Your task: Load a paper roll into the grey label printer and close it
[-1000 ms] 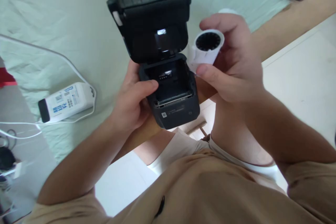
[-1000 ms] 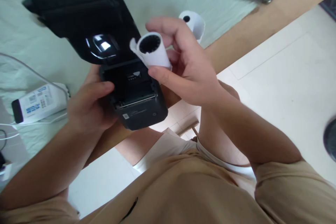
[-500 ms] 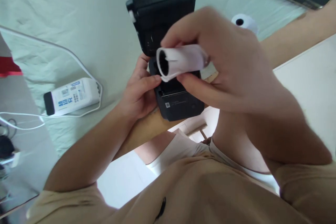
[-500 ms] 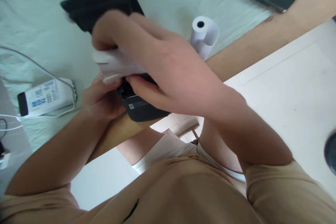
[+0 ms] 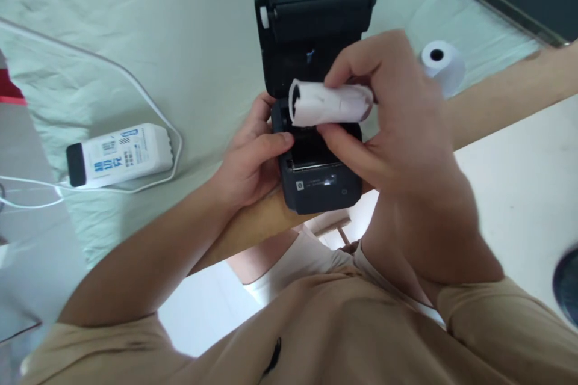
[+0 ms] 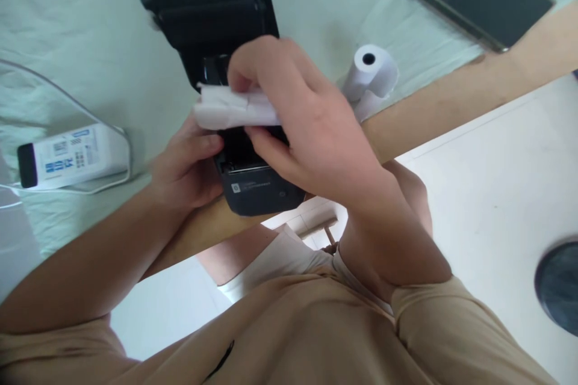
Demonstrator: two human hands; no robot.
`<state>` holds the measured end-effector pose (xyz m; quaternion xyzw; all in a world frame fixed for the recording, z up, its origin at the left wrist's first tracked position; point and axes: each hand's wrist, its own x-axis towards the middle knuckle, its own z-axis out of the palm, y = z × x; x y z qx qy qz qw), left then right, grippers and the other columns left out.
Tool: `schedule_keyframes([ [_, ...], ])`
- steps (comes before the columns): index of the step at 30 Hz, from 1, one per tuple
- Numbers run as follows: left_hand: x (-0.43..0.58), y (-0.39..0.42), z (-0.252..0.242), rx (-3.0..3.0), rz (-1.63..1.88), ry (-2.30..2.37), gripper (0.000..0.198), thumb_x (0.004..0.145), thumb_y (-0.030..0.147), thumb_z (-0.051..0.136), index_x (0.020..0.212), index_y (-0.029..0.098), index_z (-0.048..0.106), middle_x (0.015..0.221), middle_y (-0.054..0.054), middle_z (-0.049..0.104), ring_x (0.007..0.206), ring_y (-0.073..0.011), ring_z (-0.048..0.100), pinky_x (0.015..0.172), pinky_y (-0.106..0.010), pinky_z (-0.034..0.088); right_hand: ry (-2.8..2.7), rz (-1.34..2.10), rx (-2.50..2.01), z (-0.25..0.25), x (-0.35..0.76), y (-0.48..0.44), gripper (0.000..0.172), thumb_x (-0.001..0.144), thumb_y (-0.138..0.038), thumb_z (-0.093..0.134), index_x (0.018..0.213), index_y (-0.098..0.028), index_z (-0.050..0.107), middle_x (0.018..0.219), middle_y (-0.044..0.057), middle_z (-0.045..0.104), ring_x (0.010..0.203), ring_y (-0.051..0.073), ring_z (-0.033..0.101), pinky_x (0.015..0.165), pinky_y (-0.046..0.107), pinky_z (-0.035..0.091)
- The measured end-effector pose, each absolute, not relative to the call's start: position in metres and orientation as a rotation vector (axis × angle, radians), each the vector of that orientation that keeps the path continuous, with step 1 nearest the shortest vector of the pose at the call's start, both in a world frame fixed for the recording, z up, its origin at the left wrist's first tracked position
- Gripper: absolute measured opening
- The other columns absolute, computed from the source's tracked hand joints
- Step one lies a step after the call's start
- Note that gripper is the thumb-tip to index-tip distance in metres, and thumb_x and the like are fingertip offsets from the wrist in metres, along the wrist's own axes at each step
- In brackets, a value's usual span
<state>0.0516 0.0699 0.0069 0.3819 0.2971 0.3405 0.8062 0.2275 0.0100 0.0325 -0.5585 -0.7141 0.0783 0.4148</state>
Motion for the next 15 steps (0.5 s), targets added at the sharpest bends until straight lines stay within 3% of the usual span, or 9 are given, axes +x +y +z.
schedule_keyframes([
  [3,0.05,0.07,0.003,0.826,0.739,0.611,0.041,0.078,0.015,0.072,0.118,0.02,0.066,0.104,0.0,0.076,0.091,-0.0169,0.074,0.08,-0.031,0.062,-1.731,0.145,-1.358,0.031,0.231,0.007,0.024,0.089,-0.015,0.067,0.109,-0.027,0.059,0.113,-0.003,0.074,0.108,0.018,0.071,0.093,0.035,0.06],
  [7,0.048,0.072,-0.001,0.845,0.743,0.607,0.039,0.077,0.022,0.076,0.116,0.023,0.067,0.104,-0.001,0.073,0.09,-0.0175,0.074,0.075,-0.03,0.062,-1.783,0.213,-1.338,0.026,0.238,0.004,0.028,0.086,-0.012,0.069,0.107,-0.029,0.06,0.111,-0.004,0.075,0.103,0.018,0.072,0.087,0.034,0.061],
  [9,0.046,0.074,-0.002,0.879,0.701,0.62,0.054,0.07,0.023,0.083,0.12,0.027,0.065,0.105,0.0,0.073,0.092,-0.0196,0.075,0.071,-0.029,0.062,-1.784,0.228,-1.347,0.024,0.239,0.003,0.027,0.085,-0.015,0.072,0.104,-0.03,0.059,0.106,-0.004,0.076,0.097,0.019,0.073,0.082,0.037,0.06],
  [12,0.043,0.075,-0.003,0.928,0.655,0.651,0.072,0.061,0.024,0.091,0.127,0.031,0.06,0.111,-0.001,0.074,0.11,-0.0287,0.075,0.079,-0.036,0.066,-1.725,0.262,-1.351,0.023,0.236,0.002,0.026,0.084,-0.016,0.073,0.101,-0.03,0.059,0.103,-0.005,0.075,0.098,0.02,0.073,0.083,0.038,0.058],
  [15,0.043,0.075,-0.002,0.934,0.639,0.689,0.067,0.063,0.036,0.093,0.121,0.025,0.062,0.113,-0.007,0.075,0.126,-0.0381,0.07,0.09,-0.046,0.066,-1.659,0.298,-1.347,0.02,0.232,0.004,0.025,0.083,-0.014,0.072,0.098,-0.029,0.058,0.102,-0.004,0.074,0.1,0.02,0.072,0.088,0.039,0.058],
])
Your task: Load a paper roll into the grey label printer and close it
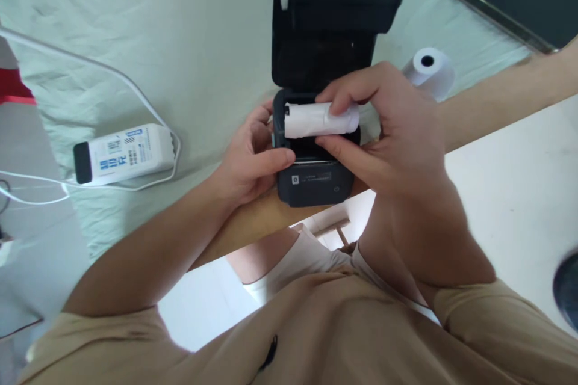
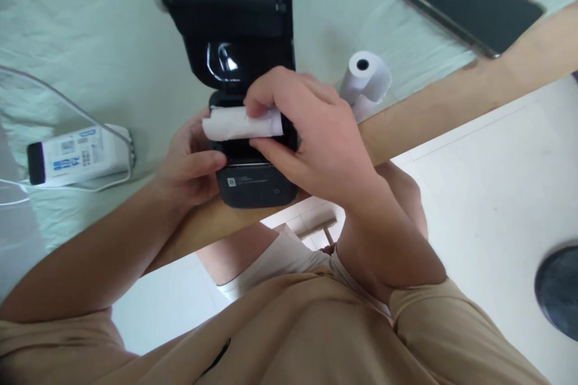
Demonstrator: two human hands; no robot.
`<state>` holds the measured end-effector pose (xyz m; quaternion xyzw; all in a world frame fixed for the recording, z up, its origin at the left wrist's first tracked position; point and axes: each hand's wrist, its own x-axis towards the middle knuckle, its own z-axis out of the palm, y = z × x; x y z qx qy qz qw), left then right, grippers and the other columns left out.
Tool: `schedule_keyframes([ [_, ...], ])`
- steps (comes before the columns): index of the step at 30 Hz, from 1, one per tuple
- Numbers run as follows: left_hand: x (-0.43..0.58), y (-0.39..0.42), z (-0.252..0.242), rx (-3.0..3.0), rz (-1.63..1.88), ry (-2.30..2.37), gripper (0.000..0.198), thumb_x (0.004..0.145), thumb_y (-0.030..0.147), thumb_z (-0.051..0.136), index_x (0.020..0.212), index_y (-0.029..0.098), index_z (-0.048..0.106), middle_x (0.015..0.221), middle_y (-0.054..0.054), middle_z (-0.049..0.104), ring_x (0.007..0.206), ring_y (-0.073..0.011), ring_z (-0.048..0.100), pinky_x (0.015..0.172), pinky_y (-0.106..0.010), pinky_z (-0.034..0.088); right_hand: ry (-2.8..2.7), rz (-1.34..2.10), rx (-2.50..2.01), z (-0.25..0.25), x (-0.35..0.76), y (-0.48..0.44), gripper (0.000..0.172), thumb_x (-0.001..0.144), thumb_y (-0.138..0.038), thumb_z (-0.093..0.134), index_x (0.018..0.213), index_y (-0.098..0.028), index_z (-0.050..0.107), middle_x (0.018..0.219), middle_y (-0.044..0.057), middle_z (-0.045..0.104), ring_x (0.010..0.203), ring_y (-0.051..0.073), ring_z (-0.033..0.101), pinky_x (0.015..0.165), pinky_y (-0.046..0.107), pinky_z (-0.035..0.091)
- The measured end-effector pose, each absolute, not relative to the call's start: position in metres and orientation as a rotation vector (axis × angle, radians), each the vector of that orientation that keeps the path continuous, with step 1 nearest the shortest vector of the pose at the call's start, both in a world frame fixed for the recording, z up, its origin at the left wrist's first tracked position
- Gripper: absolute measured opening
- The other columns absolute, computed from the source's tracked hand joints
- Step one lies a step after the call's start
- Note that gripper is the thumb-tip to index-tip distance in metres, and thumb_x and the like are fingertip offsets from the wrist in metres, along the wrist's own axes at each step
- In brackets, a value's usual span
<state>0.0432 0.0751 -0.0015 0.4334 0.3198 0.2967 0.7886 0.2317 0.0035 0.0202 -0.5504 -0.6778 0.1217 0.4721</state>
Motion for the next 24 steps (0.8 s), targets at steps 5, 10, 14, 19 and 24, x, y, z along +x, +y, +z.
schedule_keyframes([
  [5,0.0453,0.0741,0.0031,0.914,0.588,0.699,0.06,0.07,0.041,0.091,0.122,0.024,0.065,0.118,-0.009,0.075,0.128,-0.04,0.07,0.091,-0.048,0.067,-1.591,0.259,-1.351,0.0126,0.2301,0.007,0.025,0.08,-0.018,0.077,0.096,-0.027,0.059,0.1,-0.001,0.075,0.095,0.022,0.072,0.084,0.041,0.059],
  [10,0.0456,0.0753,0.0022,0.914,0.548,0.643,0.052,0.077,0.038,0.085,0.123,0.023,0.066,0.12,-0.009,0.077,0.121,-0.0355,0.074,0.092,-0.046,0.067,-1.586,0.242,-1.386,0.0102,0.2317,0.0078,0.016,0.084,-0.02,0.073,0.094,-0.028,0.062,0.1,-0.001,0.078,0.094,0.021,0.074,0.082,0.038,0.062],
  [14,0.0456,0.0759,0.0011,0.91,0.542,0.668,0.051,0.074,0.037,0.086,0.12,0.024,0.067,0.116,-0.007,0.078,0.114,-0.0335,0.076,0.086,-0.042,0.068,-1.605,0.113,-1.42,0.0117,0.2304,0.0079,0.012,0.089,-0.016,0.064,0.089,-0.029,0.066,0.093,-0.004,0.079,0.09,0.019,0.076,0.078,0.036,0.061],
  [19,0.0478,0.0748,0.0034,0.91,0.562,0.678,0.046,0.076,0.039,0.084,0.117,0.023,0.07,0.109,-0.006,0.079,0.12,-0.0357,0.074,0.088,-0.046,0.067,-1.626,-0.048,-1.444,0.0149,0.2297,0.0049,0.011,0.096,-0.025,0.061,0.095,-0.03,0.07,0.088,-0.004,0.079,0.083,0.018,0.075,0.077,0.035,0.058],
  [24,0.0526,0.0737,0.006,0.896,0.629,0.628,0.036,0.078,0.038,0.079,0.108,0.02,0.069,0.108,-0.009,0.078,0.121,-0.0348,0.074,0.088,-0.042,0.067,-1.629,-0.066,-1.195,0.014,0.2327,0.0007,0.015,0.089,-0.021,0.069,0.101,-0.03,0.067,0.087,-0.006,0.076,0.078,0.015,0.072,0.071,0.035,0.053],
])
